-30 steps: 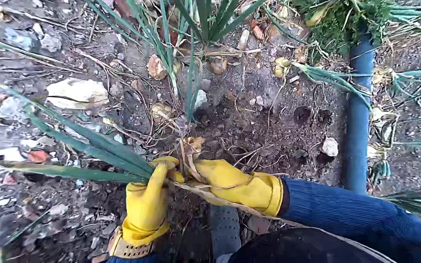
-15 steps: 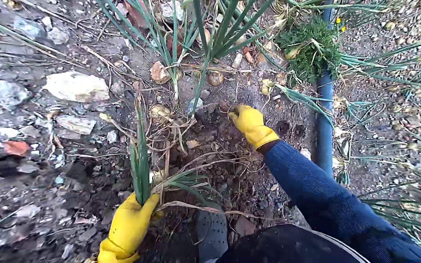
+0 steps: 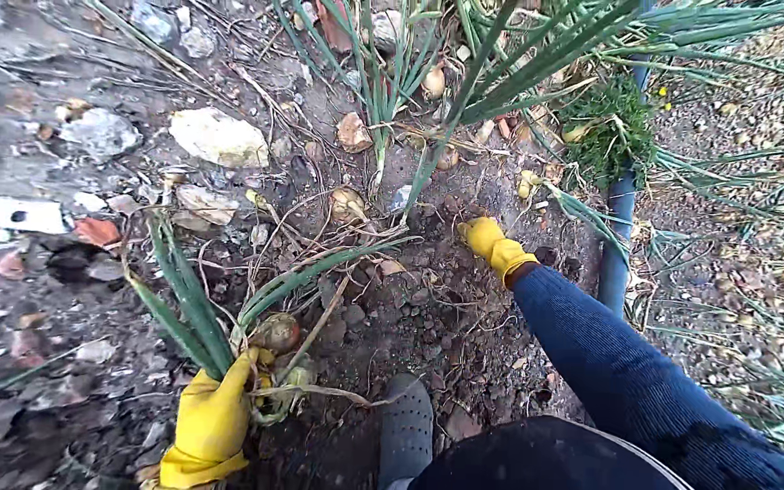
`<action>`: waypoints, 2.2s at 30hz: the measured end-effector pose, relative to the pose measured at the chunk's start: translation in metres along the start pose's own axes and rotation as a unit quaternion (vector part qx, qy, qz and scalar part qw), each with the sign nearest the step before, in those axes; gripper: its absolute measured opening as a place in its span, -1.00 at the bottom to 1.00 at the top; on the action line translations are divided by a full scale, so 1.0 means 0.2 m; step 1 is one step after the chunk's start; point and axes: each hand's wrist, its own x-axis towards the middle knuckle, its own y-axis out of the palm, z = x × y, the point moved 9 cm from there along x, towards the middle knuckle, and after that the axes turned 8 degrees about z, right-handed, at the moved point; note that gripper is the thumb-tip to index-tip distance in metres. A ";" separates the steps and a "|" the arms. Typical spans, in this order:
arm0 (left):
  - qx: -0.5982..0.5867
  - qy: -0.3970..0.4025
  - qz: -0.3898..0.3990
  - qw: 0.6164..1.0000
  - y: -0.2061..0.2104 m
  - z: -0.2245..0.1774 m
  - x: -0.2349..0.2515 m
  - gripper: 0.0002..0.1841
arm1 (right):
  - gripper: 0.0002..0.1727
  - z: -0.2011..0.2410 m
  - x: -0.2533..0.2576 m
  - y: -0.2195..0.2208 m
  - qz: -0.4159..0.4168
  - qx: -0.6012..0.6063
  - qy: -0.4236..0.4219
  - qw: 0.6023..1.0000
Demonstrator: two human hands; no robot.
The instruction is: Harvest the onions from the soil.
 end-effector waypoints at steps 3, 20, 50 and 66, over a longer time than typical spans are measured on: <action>-0.005 0.005 -0.010 1.000 -0.01 0.01 0.01 -0.79 | -0.45 0.01 -0.03 0.03 -0.044 0.048 0.046 0.997; 0.022 0.090 -0.065 0.994 -0.17 -0.12 0.05 -0.74 | -0.56 0.97 -0.85 0.64 0.019 0.118 -0.441 0.890; -0.118 0.020 -0.071 0.990 -0.32 -0.05 -0.17 -0.55 | -0.56 0.90 -0.69 0.09 -0.095 0.420 -0.269 0.862; -0.126 0.065 -0.076 0.987 -0.35 -0.08 -0.17 -0.59 | -0.53 1.41 -0.43 0.18 -0.030 -0.116 -0.244 0.962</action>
